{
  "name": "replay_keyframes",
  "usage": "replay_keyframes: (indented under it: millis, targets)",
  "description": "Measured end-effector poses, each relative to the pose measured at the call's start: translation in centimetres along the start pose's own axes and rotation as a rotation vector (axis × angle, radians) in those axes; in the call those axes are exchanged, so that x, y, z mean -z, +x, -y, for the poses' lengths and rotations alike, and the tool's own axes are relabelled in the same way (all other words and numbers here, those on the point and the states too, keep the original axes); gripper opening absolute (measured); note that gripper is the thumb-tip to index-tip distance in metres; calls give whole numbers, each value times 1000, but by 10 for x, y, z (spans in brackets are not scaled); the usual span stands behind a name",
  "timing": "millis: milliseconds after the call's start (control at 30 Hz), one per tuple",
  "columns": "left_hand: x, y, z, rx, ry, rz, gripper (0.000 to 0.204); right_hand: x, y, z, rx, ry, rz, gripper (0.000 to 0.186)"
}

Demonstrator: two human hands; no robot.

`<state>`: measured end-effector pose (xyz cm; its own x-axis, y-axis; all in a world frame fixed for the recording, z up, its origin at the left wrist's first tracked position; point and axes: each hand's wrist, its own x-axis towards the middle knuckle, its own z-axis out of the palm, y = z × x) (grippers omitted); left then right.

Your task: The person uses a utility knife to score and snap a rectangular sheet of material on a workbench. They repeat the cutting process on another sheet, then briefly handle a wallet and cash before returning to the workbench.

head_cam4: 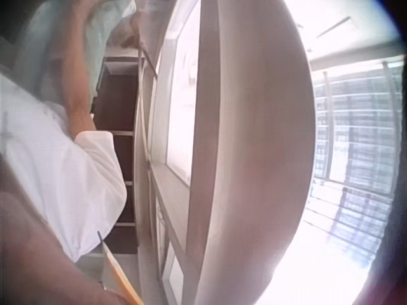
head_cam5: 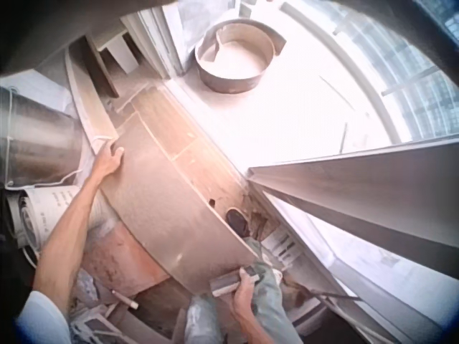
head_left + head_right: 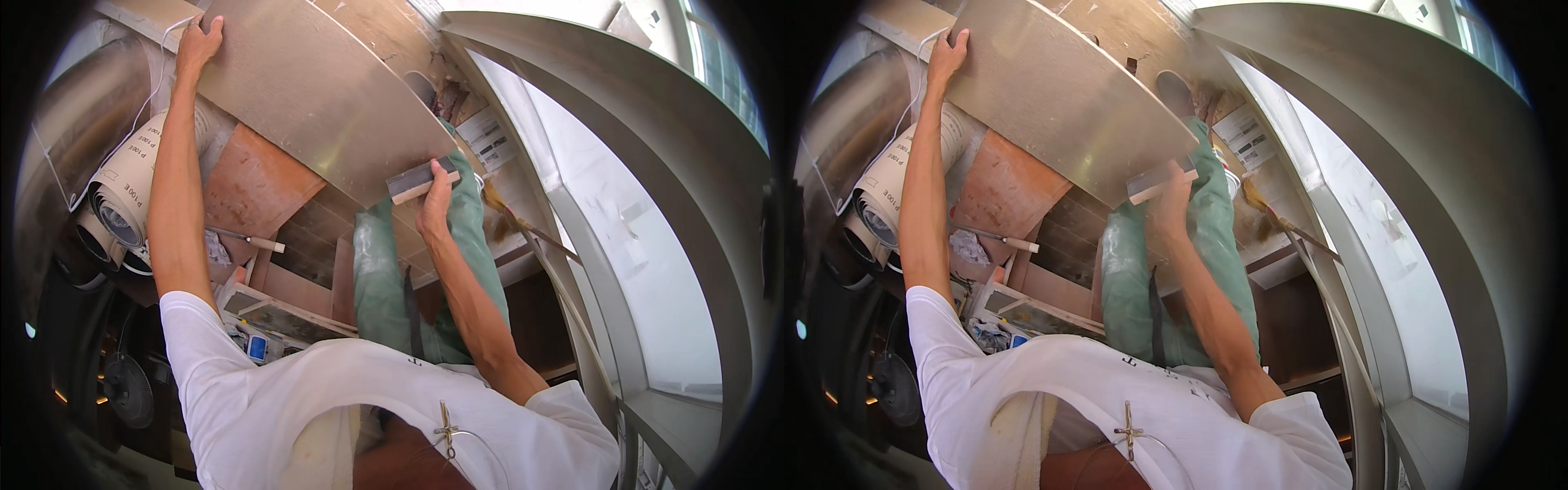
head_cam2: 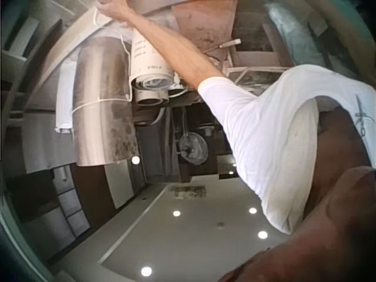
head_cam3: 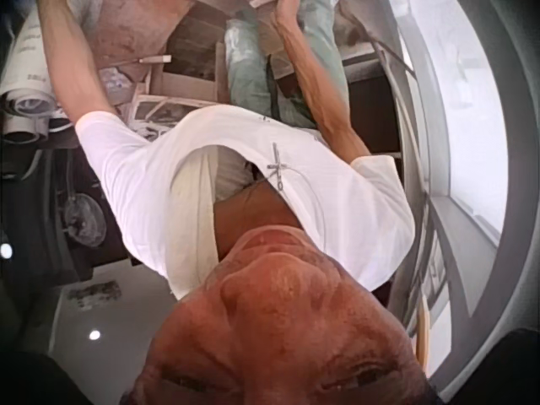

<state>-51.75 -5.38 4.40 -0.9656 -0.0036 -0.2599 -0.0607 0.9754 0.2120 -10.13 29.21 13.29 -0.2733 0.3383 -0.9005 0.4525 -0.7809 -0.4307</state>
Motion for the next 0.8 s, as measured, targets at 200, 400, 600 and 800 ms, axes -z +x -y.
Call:
replay_keyframes:
  millis: [200, 400, 600, 800]
  targets:
    - [20, -102, -75, 127, -94, -124, 68, 41, 15, 34, 172, -127, -68, 33]
    - [20, -239, -57, 362, -262, -205, 63, 56, 17, 95, 249, -470, -51, 43]
    - [-1, -361, 30, 849, -350, -153, 68, -13, 30, 97, 534, -969, 159, 47]
    - [5, -397, 73, 1102, -665, -212, 66, -127, 59, 79, 729, -1389, 344, 69]
